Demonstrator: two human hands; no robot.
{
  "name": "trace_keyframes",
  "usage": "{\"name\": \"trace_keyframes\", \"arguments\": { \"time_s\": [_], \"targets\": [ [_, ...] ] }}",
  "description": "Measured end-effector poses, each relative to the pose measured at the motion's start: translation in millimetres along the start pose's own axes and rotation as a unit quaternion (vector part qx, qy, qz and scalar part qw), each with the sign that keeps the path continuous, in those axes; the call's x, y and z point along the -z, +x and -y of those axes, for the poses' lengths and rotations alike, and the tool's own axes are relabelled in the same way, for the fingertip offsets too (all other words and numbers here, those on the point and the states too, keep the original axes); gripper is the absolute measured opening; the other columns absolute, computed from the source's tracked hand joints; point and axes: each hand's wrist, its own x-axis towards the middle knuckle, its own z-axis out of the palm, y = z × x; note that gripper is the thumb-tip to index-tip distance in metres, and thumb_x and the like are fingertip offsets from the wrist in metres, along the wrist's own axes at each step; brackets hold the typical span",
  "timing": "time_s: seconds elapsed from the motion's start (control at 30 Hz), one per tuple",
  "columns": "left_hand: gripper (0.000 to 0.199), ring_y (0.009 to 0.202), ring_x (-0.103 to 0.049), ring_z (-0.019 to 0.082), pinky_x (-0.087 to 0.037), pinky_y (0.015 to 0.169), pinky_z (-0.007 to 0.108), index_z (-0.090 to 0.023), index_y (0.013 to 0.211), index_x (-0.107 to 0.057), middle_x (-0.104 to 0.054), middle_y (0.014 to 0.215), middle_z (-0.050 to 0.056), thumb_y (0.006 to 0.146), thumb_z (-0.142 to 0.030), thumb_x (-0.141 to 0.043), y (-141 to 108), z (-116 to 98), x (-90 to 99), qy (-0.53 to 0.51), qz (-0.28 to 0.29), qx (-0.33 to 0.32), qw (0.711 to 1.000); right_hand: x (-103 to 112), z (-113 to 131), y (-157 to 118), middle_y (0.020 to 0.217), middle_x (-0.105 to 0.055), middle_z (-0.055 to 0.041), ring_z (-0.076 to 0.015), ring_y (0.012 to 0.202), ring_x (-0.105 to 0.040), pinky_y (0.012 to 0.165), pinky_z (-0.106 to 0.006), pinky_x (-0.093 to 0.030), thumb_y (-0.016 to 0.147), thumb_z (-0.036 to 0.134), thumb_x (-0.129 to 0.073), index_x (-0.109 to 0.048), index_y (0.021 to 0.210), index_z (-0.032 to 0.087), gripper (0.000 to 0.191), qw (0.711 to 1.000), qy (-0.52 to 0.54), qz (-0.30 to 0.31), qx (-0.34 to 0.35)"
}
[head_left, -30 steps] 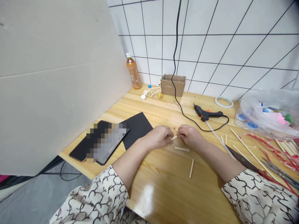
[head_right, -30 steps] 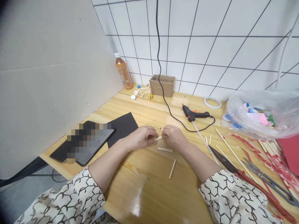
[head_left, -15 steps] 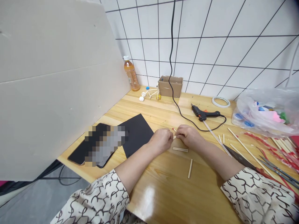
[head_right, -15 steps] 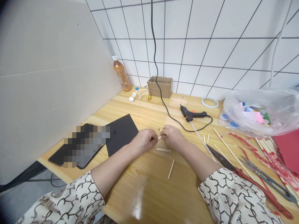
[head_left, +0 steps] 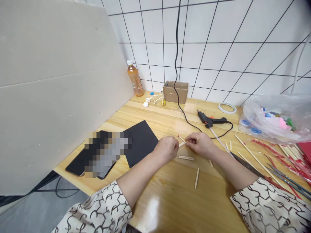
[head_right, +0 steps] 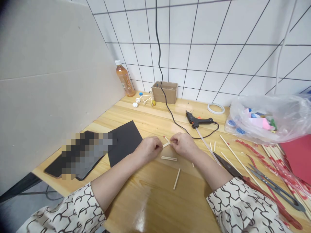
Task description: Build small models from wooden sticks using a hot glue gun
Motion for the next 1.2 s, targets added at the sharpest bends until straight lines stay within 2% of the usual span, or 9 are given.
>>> {"name": "trace_keyframes", "arguments": {
  "time_s": [0.1,0.37,0.67,1.2],
  "targets": [
    [0.021,0.072,-0.059,0.016,-0.045,0.067,0.024,-0.017,0.065,-0.067,-0.065,0.075,0.005,0.070,-0.010,-0.048,0.1,0.6,-0.6,0.000,0.000,-0.002,1.000,-2.5,3.1,-1.3,0.064,-0.066,-0.0027,-0.0130,0.056,-0.056,0.053,-0.022,-0.040,0.069,0.014,-0.055,-0.069,0.074,0.016,0.015,0.999,-0.036,-0.007,0.012],
    [0.020,0.071,-0.059,0.016,-0.044,0.065,0.024,-0.016,0.063,-0.066,-0.064,0.073,0.004,0.069,-0.009,-0.048,0.6,1.2,-1.5,-0.003,0.001,-0.003,1.000,-2.9,4.1,-1.8,0.062,-0.065,-0.0025,-0.0135,0.057,-0.055,0.054,-0.022,-0.039,0.067,0.011,-0.053,-0.068,0.068,0.018,0.016,0.998,-0.049,-0.016,0.023],
    [0.019,0.072,-0.059,0.015,-0.045,0.066,0.024,-0.016,0.064,-0.066,-0.065,0.074,0.004,0.069,-0.009,-0.049,0.2,1.3,-2.1,-0.017,-0.010,0.000,1.000,-4.6,3.5,-2.0,0.062,-0.064,-0.0030,-0.0135,0.055,-0.054,0.054,-0.023,-0.039,0.066,0.010,-0.052,-0.067,0.067,0.017,0.016,0.999,-0.035,-0.019,0.031],
    [0.020,0.071,-0.058,0.015,-0.046,0.068,0.024,-0.017,0.064,-0.066,-0.064,0.074,0.004,0.070,-0.009,-0.049,-0.5,0.2,-1.2,-0.018,-0.009,0.002,1.000,0.3,1.2,-0.2,0.054,-0.062,0.0000,-0.0108,0.048,-0.052,0.047,-0.020,-0.039,0.065,0.013,-0.054,-0.069,0.068,0.017,0.015,1.000,0.014,-0.007,-0.004]
  ]
}}
